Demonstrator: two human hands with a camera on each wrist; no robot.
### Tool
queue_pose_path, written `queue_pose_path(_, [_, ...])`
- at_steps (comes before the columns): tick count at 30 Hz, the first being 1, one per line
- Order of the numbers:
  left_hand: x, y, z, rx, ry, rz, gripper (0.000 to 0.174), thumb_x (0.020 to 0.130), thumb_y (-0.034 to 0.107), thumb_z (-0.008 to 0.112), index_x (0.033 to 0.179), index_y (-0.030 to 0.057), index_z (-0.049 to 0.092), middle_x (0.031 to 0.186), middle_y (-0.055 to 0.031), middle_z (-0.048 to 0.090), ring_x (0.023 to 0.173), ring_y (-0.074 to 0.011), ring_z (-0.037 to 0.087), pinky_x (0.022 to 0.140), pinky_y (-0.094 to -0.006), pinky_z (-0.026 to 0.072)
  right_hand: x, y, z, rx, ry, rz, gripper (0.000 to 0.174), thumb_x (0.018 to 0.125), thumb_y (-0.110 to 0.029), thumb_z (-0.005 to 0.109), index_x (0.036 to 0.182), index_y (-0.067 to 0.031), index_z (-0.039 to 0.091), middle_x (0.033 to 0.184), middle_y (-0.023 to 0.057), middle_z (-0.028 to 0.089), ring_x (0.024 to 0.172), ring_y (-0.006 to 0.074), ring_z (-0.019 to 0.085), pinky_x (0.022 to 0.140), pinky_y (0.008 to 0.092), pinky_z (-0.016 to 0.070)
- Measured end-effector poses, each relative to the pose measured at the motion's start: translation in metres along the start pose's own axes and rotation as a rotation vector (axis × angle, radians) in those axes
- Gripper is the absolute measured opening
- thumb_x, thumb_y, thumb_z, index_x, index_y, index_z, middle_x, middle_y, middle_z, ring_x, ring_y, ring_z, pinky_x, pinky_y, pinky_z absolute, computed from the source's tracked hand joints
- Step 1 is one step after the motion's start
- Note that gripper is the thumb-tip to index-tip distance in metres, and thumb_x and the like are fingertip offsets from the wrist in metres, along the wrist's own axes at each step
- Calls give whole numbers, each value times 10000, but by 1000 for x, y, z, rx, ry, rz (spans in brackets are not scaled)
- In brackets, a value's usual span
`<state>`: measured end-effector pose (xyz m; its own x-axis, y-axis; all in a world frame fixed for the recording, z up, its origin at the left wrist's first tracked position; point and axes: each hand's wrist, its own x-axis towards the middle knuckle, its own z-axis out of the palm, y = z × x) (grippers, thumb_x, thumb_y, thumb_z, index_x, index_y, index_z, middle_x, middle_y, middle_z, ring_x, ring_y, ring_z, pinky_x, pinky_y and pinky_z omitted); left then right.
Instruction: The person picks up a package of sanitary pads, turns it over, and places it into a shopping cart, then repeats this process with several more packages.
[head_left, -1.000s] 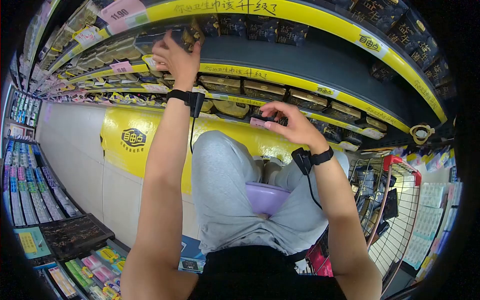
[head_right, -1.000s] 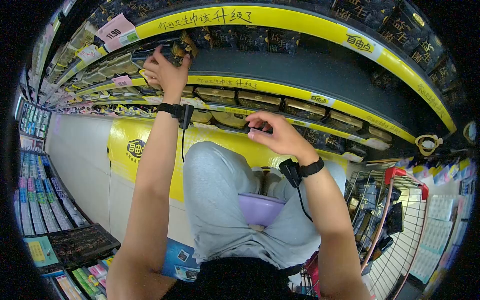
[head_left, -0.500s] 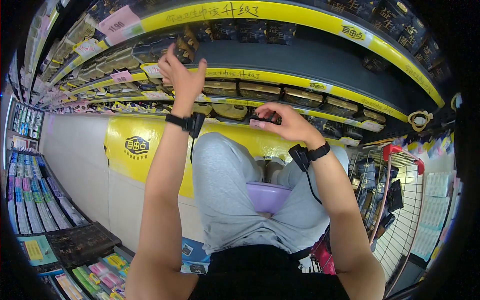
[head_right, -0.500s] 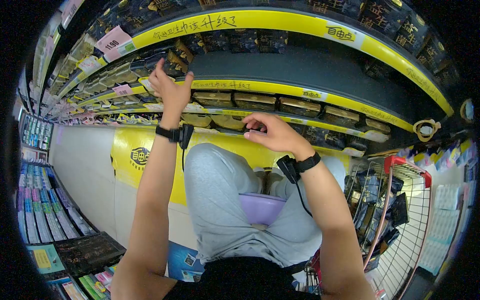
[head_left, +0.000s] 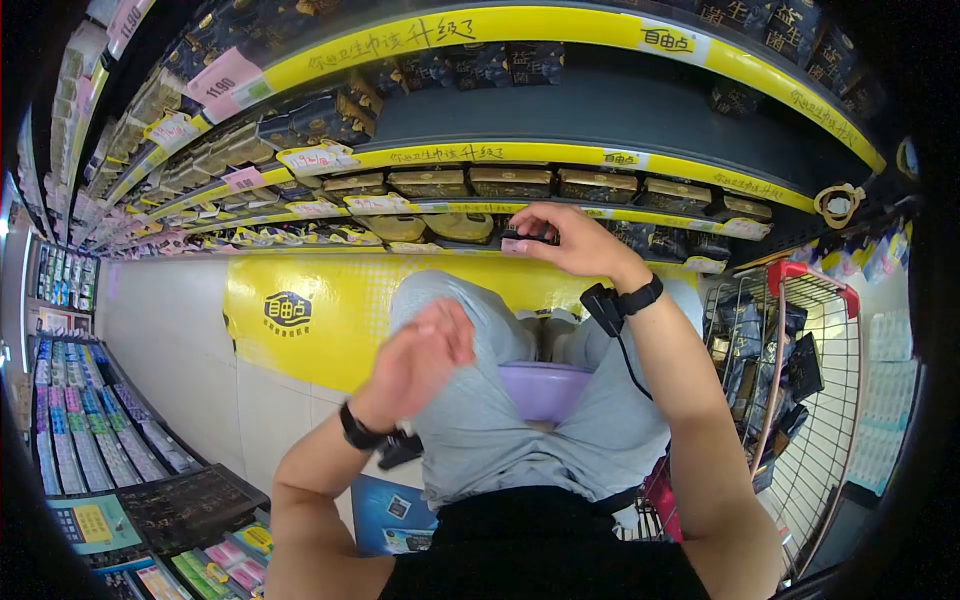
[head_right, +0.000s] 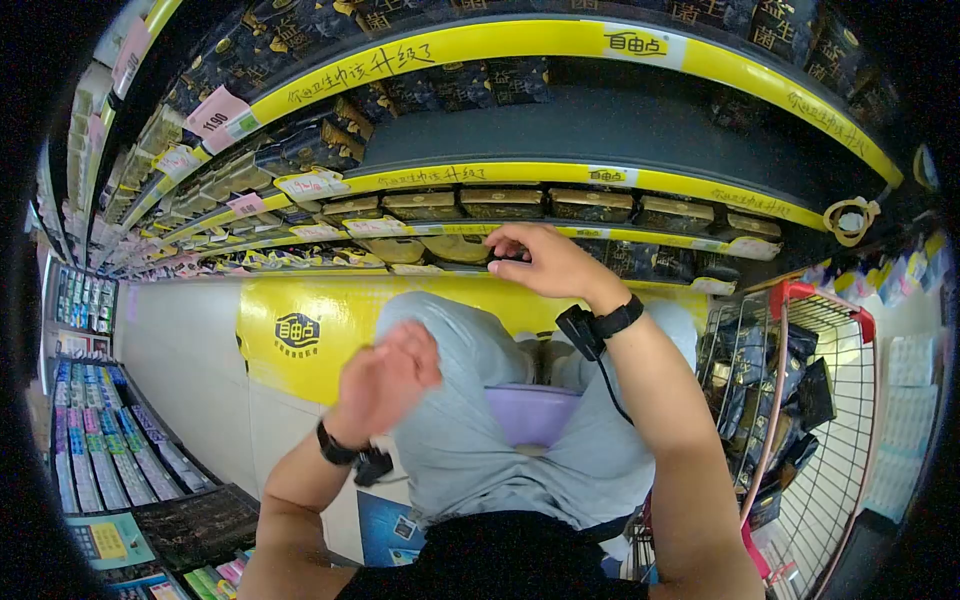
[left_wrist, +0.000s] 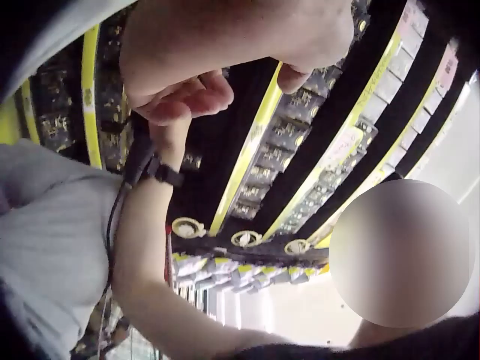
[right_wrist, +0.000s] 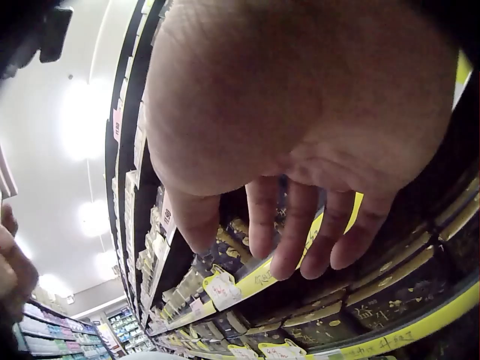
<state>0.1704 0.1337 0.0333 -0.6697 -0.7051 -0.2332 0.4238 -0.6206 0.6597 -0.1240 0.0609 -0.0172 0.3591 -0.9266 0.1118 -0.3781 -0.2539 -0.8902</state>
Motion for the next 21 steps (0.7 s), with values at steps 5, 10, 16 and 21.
queue_pose_path(5, [-2, -28, 41, -319, -72, -37, 457, 933, 503, 506, 1081, 71, 533, 863, -37, 467, 771, -171, 428, 752, -318, 358, -2, -7, 3, -6, 15, -28, 331, 872, -223, 733, 1111, -8, 652, 931, 122, 696, 878, 230, 673, 792, 344, 533])
queue_pose_path(10, [68, -16, 97, -665, -198, 124, 492, 961, 548, 424, 1043, 78, 545, 824, -36, 437, 747, -164, 409, 728, -319, 353, -1, 14, 7, 235, 126, -11, 319, 863, -193, 736, 1122, -28, 651, 946, 107, 702, 889, 223, 674, 801, 345, 532])
queue_pose_path(16, [125, -20, 162, -555, -432, 279, 528, 965, 584, 391, 949, 69, 505, 770, -40, 436, 701, -169, 411, 689, -326, 362, -21, 70, 7, 111, 409, -62, 291, 858, -152, 715, 1111, -32, 635, 997, 84, 697, 939, 190, 653, 832, 333, 520])
queue_pose_path(21, [218, -46, 75, -531, -64, 344, 493, 948, 574, 430, 881, 88, 479, 741, -32, 434, 678, -164, 404, 641, -326, 342, -15, 42, -12, 0, 538, 30, 237, 927, -86, 580, 1154, -16, 584, 1014, 33, 640, 965, 152, 619, 928, 296, 478])
